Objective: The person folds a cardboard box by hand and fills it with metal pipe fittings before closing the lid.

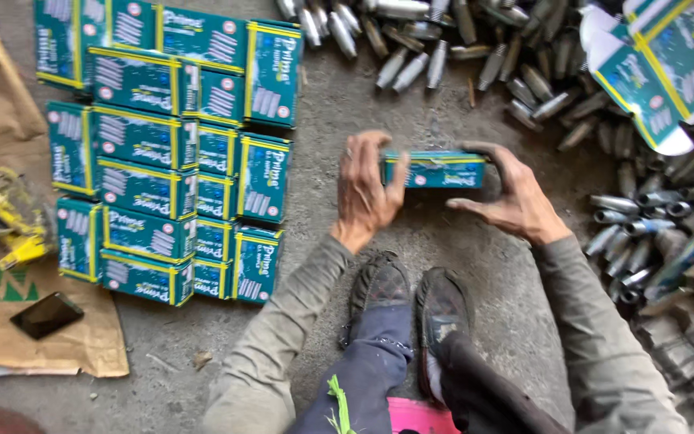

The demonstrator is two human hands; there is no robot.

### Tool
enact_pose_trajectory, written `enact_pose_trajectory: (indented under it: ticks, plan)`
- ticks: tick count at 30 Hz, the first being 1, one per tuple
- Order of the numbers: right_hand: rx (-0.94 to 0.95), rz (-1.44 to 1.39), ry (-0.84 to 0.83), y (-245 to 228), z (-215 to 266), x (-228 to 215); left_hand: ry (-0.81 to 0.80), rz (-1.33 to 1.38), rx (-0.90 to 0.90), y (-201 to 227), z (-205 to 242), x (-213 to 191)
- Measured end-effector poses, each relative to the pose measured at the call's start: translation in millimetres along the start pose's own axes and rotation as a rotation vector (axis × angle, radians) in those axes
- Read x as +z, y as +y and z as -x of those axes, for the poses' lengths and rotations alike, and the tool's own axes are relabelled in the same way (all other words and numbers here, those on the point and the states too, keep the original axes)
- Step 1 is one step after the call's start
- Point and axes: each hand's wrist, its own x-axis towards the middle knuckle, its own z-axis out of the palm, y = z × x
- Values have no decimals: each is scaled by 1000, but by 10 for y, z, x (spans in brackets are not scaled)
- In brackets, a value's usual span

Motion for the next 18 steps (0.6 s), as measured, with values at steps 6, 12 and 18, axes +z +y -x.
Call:
enact_pose_trajectory:
  ticks: [6, 12, 18]
  plan:
    - [-31, 86, 32, -20, 23, 181, 43, 384, -838, 366, 457, -81]
    - [-31, -23, 238, -870, 62, 608, 85, 1117, -1255, 386, -100, -214]
    - [-26, -250, 144, -1026, 106, 532, 32, 348, -319, -655, -968, -988]
